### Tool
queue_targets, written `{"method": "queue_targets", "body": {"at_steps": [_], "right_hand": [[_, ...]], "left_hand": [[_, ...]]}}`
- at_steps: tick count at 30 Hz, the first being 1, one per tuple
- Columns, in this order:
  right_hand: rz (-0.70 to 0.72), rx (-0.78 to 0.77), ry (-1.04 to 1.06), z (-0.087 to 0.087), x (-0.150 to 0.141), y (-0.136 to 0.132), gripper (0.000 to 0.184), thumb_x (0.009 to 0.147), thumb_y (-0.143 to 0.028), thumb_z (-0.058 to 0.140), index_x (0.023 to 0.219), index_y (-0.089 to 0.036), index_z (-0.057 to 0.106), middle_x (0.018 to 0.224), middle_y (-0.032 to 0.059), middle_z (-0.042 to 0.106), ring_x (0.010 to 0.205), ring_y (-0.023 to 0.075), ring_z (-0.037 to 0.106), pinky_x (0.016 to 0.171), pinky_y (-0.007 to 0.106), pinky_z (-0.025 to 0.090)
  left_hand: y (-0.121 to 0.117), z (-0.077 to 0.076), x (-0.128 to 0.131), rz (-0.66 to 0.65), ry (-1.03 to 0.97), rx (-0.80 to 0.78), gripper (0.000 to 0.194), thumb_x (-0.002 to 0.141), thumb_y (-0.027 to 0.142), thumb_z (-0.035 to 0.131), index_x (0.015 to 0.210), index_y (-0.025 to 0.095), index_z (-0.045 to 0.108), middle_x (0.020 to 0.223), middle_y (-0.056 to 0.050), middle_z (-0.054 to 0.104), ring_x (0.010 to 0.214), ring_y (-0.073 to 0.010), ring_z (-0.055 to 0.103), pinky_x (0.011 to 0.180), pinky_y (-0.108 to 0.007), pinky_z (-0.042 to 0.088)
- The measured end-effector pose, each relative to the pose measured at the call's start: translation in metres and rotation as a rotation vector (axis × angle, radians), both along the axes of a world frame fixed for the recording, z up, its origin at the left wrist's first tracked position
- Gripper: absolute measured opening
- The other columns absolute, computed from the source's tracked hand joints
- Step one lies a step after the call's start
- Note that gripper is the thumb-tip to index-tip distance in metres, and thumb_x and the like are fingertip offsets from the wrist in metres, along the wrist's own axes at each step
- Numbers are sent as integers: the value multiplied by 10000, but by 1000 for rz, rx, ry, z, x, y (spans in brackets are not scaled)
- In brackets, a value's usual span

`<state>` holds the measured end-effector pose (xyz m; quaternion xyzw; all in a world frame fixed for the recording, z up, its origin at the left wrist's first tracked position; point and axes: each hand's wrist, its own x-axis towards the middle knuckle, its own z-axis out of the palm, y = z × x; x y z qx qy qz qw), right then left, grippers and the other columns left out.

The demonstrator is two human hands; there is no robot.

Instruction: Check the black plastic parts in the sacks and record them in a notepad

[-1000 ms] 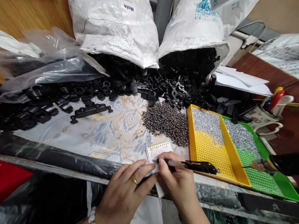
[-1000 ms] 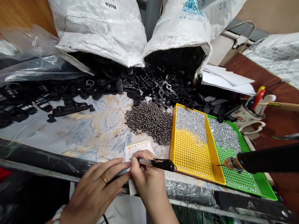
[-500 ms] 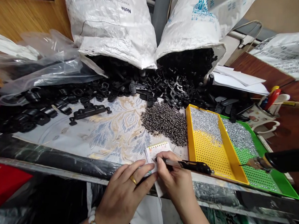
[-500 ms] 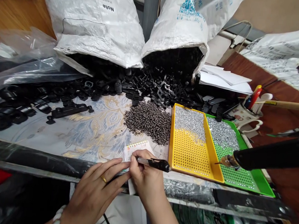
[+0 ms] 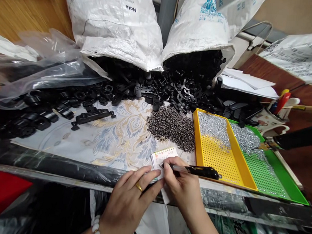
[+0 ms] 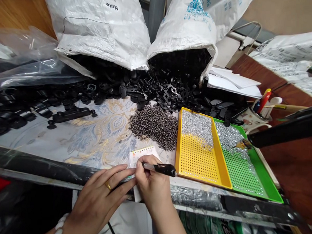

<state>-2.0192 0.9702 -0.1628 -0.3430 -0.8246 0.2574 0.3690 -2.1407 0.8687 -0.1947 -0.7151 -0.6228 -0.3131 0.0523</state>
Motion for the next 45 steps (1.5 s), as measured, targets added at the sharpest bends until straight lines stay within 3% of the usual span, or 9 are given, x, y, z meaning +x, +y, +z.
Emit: {"method": "queue_targets", "body": {"at_steps": [3, 6, 11, 18, 24, 28, 36, 42, 45], "right_hand": [[9, 39, 1, 1, 1, -2, 175, 811, -164, 449, 667, -143, 547, 595, 7, 540, 561, 102, 522, 540, 208, 402], [-9, -47, 42, 5, 6, 1, 160, 820, -185, 456, 697, -158, 556, 614, 2, 558, 572, 103, 536, 537, 203, 420], [33, -155, 92, 6, 14, 10, 161, 814, -210, 517, 964, -206, 576, 915, 25, 624, 861, 129, 590, 758, 226, 473], [-48, -79, 66, -1, 12, 2, 108, 809, -222, 483, 752, -175, 562, 663, 8, 572, 621, 120, 561, 544, 214, 453], [-26, -72, 39, 0, 16, 3, 175, 841, -226, 457, 943, -190, 595, 881, 37, 652, 837, 149, 608, 771, 282, 496], [-18, -69, 96, 0, 15, 5, 191, 840, -206, 477, 997, -197, 586, 928, 40, 649, 884, 141, 604, 800, 269, 495], [-42, -89, 114, 2, 12, 6, 173, 811, -198, 500, 956, -194, 593, 909, 40, 655, 858, 147, 621, 777, 261, 507], [-42, -167, 126, 1, 16, 2, 115, 820, -234, 477, 842, -179, 576, 765, 21, 610, 702, 125, 593, 599, 210, 488], [-32, -134, 126, 0, 15, 3, 117, 822, -209, 474, 875, -182, 574, 797, 23, 607, 748, 130, 587, 652, 226, 484]], "left_hand": [[0, -1, 0, -7, -7, -7, 410, 843, 221, 533, 1233, 334, 476, 1204, 74, 574, 1136, -152, 452, 967, -295, 267], [1, 1, -1, -9, -16, -18, 327, 864, 228, 495, 1173, 329, 532, 1195, 76, 579, 1136, -157, 450, 959, -300, 268], [2, 10, -2, -21, 11, -21, 281, 883, 202, 436, 1119, 283, 565, 1209, 80, 571, 1129, -148, 449, 943, -309, 269], [5, 14, 1, -6, 69, -44, 317, 871, 227, 461, 1177, 272, 529, 1178, 59, 587, 1091, -157, 466, 909, -314, 289], [7, 15, 2, -5, 103, -19, 292, 897, 208, 390, 1123, 261, 567, 1142, 49, 610, 1071, -163, 479, 878, -313, 307], [6, 14, 2, 1, 102, -45, 295, 890, 207, 403, 1134, 263, 559, 1158, 43, 602, 1080, -172, 477, 886, -321, 306], [6, 13, 4, 18, 74, -35, 311, 858, 203, 471, 1148, 286, 545, 1162, 69, 601, 1074, -162, 487, 887, -321, 316], [6, 20, 2, -1, 153, -27, 303, 838, 149, 472, 1106, 248, 570, 1201, 68, 586, 1051, -166, 506, 846, -319, 343], [6, 20, 2, -4, 149, -40, 312, 829, 145, 485, 1114, 246, 563, 1208, 74, 581, 1063, -169, 498, 853, -322, 337]]}}
